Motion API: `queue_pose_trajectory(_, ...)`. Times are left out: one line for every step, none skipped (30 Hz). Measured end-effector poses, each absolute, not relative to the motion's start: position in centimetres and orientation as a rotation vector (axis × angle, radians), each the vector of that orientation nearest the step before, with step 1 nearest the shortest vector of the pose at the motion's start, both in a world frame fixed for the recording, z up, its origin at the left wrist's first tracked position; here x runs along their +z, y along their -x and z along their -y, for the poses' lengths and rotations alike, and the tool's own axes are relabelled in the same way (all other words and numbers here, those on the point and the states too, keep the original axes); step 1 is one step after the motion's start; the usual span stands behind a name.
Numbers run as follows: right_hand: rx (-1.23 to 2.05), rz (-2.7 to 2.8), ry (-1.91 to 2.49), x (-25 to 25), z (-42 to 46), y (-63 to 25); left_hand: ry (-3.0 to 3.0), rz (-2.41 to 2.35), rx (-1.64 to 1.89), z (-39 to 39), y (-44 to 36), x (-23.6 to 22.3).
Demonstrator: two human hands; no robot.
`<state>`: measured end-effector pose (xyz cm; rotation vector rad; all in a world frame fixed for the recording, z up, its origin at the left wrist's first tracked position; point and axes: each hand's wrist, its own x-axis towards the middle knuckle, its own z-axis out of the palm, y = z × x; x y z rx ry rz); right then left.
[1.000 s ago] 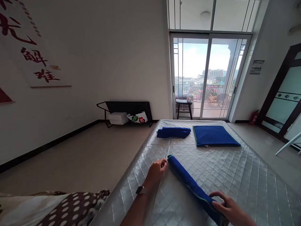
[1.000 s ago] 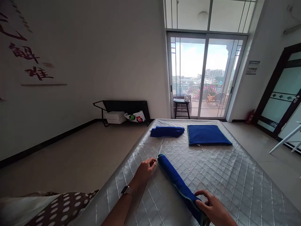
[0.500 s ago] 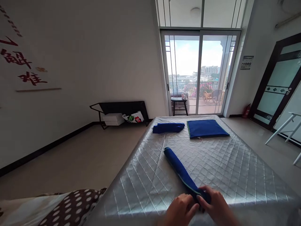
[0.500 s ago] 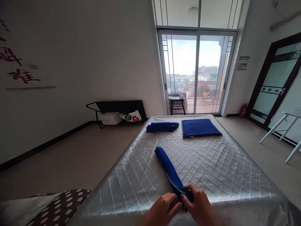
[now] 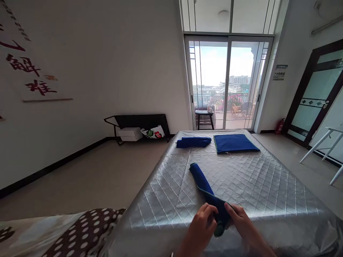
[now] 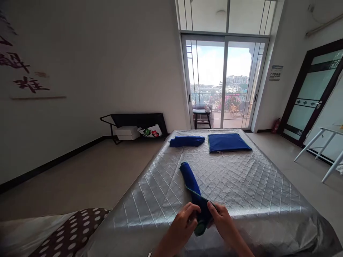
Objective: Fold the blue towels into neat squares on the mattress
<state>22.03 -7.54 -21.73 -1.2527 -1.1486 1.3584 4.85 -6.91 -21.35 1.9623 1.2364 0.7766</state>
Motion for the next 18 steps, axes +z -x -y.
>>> queue_pose_trajectory(1.387, 1.086, 1.239, -21.8, 7.8, -21.9, -1.976, -1.225, 0.758, 7.0, -4.7, -21.2)
queue_pose_trajectory(1.403, 1.033, 1.227, -21.8, 8.0, -21.9, -1.99, -1.221, 0.727, 7.0, -4.6, -21.0)
queue_pose_trajectory(1.41, 0.995, 1.22, -21.8, 8.3, -21.9, -2.005, -1.218, 0.682, 7.1, -4.5, -20.9)
queue_pose_trajectory(1.405, 0.97, 1.217, -21.9, 8.5, -22.1, -2.023, -1.214, 0.627, 7.1, -4.4, -20.9)
queue_pose_trajectory(1.392, 0.95, 1.217, -22.0, 8.7, -22.3, -2.041, -1.215, 0.569, 7.2, -4.4, -20.9)
queue_pose_trajectory(1.376, 0.931, 1.219, -22.0, 8.8, -22.5, -2.058, -1.227, 0.517, 7.2, -4.4, -20.9)
queue_pose_trajectory(1.36, 0.912, 1.223, -22.1, 8.9, -22.8, -2.073, -1.247, 0.475, 7.2, -4.4, -20.8)
queue_pose_trajectory(1.343, 0.894, 1.225, -22.3, 8.9, -23.0, -2.087, -1.275, 0.443, 7.3, -4.3, -20.8)
queue_pose_trajectory(1.327, 0.882, 1.222, -22.4, 8.9, -23.3, -2.101, -1.301, 0.42, 7.3, -4.3, -20.8)
queue_pose_trajectory(1.319, 0.883, 1.216, -22.5, 8.9, -23.4, -2.115, -1.32, 0.407, 7.3, -4.2, -20.7)
queue_pose_trajectory(1.317, 0.898, 1.209, -22.5, 8.8, -23.6, -2.13, -1.321, 0.4, 7.2, -4.1, -20.7)
queue_pose_trajectory(1.316, 0.919, 1.201, -22.6, 8.7, -23.6, -2.147, -1.307, 0.397, 7.2, -3.9, -20.7)
queue_pose_trajectory(1.314, 0.937, 1.194, -22.6, 8.7, -23.7, -2.166, -1.286, 0.399, 7.2, -3.6, -20.7)
queue_pose_trajectory(1.31, 0.948, 1.189, -22.6, 8.7, -23.7, -2.187, -1.267, 0.407, 7.1, -3.4, -20.9)
queue_pose_trajectory(1.307, 0.951, 1.185, -22.6, 8.6, -23.7, -2.21, -1.252, 0.421, 7.1, -3.1, -21.3)
queue_pose_trajectory(1.303, 0.943, 1.181, -22.5, 8.6, -23.7, -2.232, -1.244, 0.441, 7.0, -2.8, -21.7)
queue_pose_trajectory(1.301, 0.927, 1.175, -22.4, 8.6, -23.7, -2.253, -1.241, 0.467, 7.0, -2.7, -22.2)
queue_pose_trajectory(1.301, 0.908, 1.166, -22.3, 8.6, -23.7, -2.274, -1.244, 0.499, 7.0, -2.6, -22.8)
